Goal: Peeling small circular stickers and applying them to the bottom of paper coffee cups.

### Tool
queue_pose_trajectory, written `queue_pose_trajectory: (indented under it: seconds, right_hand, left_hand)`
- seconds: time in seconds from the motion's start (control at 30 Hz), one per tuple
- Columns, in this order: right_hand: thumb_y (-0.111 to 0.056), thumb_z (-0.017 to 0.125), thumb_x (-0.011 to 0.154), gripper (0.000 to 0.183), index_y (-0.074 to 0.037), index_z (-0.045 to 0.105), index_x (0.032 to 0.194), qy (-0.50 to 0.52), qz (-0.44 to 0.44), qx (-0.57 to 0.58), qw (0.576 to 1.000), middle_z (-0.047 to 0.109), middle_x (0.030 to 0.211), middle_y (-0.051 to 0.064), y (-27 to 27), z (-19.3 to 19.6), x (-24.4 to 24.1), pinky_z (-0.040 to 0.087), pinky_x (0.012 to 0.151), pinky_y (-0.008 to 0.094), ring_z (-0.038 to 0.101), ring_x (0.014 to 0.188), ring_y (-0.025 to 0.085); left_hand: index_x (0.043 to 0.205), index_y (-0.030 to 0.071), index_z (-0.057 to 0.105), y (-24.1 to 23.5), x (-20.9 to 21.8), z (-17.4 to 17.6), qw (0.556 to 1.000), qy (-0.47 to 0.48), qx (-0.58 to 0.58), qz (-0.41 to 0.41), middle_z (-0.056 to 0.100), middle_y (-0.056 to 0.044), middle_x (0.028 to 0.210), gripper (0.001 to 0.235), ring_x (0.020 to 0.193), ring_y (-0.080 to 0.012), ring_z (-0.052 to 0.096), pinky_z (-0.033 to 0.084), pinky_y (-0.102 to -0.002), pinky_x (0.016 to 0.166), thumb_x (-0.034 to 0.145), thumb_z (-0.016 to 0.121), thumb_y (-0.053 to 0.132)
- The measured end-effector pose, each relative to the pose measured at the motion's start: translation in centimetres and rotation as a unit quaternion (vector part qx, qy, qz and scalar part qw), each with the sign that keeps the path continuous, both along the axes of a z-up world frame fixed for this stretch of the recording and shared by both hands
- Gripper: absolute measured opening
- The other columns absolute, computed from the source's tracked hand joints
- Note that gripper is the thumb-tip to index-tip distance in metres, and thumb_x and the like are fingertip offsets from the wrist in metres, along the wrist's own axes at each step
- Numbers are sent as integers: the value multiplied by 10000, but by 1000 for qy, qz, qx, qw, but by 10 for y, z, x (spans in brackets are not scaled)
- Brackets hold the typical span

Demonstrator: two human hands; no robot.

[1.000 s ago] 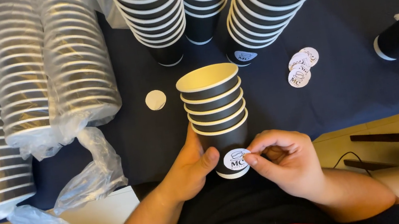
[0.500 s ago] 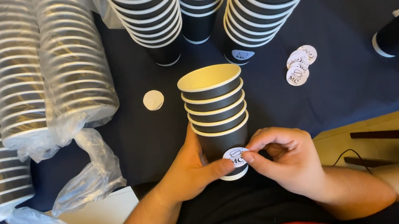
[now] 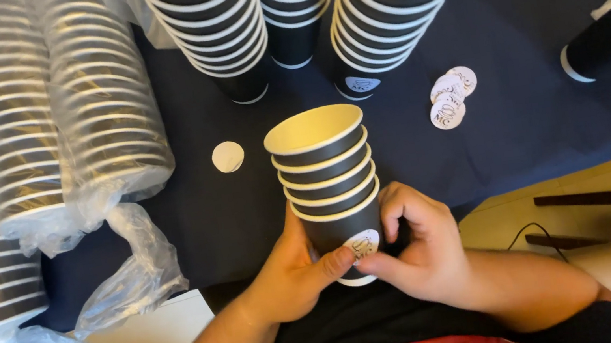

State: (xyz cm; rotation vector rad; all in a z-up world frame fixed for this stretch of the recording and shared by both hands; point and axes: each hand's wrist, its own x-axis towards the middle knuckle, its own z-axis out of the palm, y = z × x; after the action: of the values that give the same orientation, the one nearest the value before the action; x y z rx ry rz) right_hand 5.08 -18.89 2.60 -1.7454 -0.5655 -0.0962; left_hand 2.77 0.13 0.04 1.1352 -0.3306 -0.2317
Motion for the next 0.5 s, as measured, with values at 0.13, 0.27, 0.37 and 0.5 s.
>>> queue_pose_trajectory:
  seconds: [0.13,0.27,0.37,0.5]
  right_hand:
    - [-349,656,923,372,-154,381,768,-64,-2,34,997,435,693,16,3,-6,1,325,582,303,401,598,167]
    - [-186,461,1053,283,-103,430,784,-72,-8,81,994,460,683,33,4,-11,-2,369,575,306,443,590,172]
    - [-142,466,1045,237,-94,453,813,-104,-17,90,990,499,740,59,1,15,-5,461,666,342,498,670,219]
    - [-714,764,736,259,-499,697,607,347,145,-625,684,591,557,-287,1,27,-35,457,484,147,556,477,-75]
  left_hand:
    - [1539,31,193,-1,-6,-3,1000,-11,9,-10,456,-134,1462,830,1374,-204,442,355,-387,1209,1009,627,500]
    - [1543,10,249,4,-15,-2,998,-1,-53,-46,474,-157,1505,788,1406,-247,468,377,-422,1227,1029,672,431]
    - [1526,-25,331,14,-26,-12,995,6,-96,-31,507,-174,1509,756,1399,-269,497,367,-447,1232,1015,733,360]
    - [1536,-50,358,28,-30,-34,995,-50,-66,64,484,-192,1554,807,1451,-284,460,303,-467,1276,1009,765,406]
